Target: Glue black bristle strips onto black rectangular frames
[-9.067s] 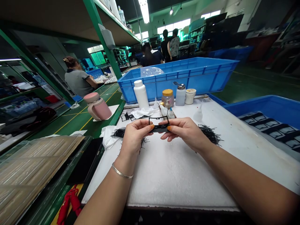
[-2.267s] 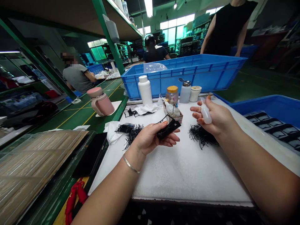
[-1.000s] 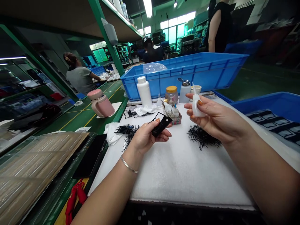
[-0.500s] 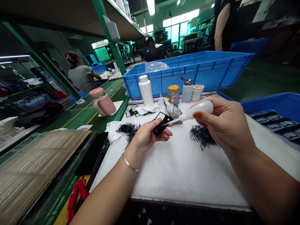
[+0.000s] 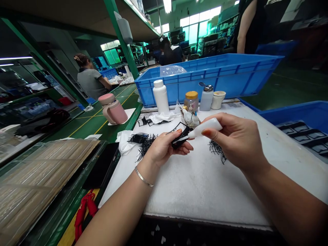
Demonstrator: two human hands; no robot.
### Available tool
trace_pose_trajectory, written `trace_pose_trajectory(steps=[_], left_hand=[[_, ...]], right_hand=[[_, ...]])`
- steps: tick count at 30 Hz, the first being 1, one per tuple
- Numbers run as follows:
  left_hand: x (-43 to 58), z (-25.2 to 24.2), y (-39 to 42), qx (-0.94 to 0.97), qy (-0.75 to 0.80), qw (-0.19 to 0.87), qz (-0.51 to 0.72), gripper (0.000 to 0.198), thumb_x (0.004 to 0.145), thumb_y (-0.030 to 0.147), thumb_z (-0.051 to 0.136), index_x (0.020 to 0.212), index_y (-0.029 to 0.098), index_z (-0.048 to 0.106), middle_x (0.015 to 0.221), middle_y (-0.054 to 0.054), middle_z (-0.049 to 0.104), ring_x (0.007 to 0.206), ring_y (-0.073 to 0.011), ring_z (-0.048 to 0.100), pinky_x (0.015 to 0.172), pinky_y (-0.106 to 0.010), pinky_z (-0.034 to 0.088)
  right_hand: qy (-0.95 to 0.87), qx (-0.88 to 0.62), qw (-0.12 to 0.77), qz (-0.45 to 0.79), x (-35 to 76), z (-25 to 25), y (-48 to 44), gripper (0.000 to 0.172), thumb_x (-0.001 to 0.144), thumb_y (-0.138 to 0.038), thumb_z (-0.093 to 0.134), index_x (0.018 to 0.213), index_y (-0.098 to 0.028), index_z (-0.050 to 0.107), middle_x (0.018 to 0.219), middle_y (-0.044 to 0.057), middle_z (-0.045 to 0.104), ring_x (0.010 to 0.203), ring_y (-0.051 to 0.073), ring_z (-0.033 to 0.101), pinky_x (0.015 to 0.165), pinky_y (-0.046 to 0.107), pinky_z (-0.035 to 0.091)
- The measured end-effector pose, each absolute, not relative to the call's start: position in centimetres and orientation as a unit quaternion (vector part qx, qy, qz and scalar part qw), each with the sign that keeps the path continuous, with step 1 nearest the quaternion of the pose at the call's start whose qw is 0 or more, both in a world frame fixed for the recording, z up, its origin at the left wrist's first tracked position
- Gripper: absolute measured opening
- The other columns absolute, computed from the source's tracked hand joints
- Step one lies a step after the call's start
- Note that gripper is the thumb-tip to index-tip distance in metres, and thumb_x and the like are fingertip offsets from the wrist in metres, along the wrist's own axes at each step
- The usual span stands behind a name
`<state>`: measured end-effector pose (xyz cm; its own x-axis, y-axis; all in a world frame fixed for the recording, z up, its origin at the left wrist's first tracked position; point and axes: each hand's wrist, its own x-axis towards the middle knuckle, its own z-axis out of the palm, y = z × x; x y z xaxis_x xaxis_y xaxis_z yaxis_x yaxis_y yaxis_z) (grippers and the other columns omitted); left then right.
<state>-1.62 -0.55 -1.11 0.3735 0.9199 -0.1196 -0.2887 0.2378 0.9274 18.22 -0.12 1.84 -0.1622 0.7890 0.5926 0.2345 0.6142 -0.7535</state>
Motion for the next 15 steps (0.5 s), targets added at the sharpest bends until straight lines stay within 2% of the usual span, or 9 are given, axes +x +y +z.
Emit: trace_pose_trajectory(steps=[9, 15], left_hand=[[-1.54, -1.06, -0.59, 0.447, 0.355, 0.699, 0.431, 0.041, 0.088, 0.044, 0.058, 0.095, 0.006, 0.071, 0.075, -0.012, 0.071, 0.061, -0.0139, 0.063, 0.062, -0.024, 0.05], [-1.68, -1.23, -0.47, 0.454, 0.34, 0.706, 0.423, 0.04, 0.09, 0.044, 0.055, 0.096, 0.008, 0.072, 0.076, -0.011, 0.071, 0.062, -0.0128, 0.063, 0.064, -0.023, 0.05]], right_hand=[[-0.724, -0.343, 0.547, 0.241, 18.12, 1.68, -0.07, 0.016, 0.078, -0.036, 0.074, 0.085, -0.021, 0.071, 0.08, 0.002, 0.068, 0.071, 0.016, 0.06, 0.058, 0.027, 0.045], [-0.723, -0.339, 0.555, 0.234, 18.09, 1.67, -0.08, 0.014, 0.079, -0.035, 0.073, 0.082, -0.021, 0.071, 0.076, 0.001, 0.067, 0.066, 0.015, 0.058, 0.056, 0.026, 0.043]])
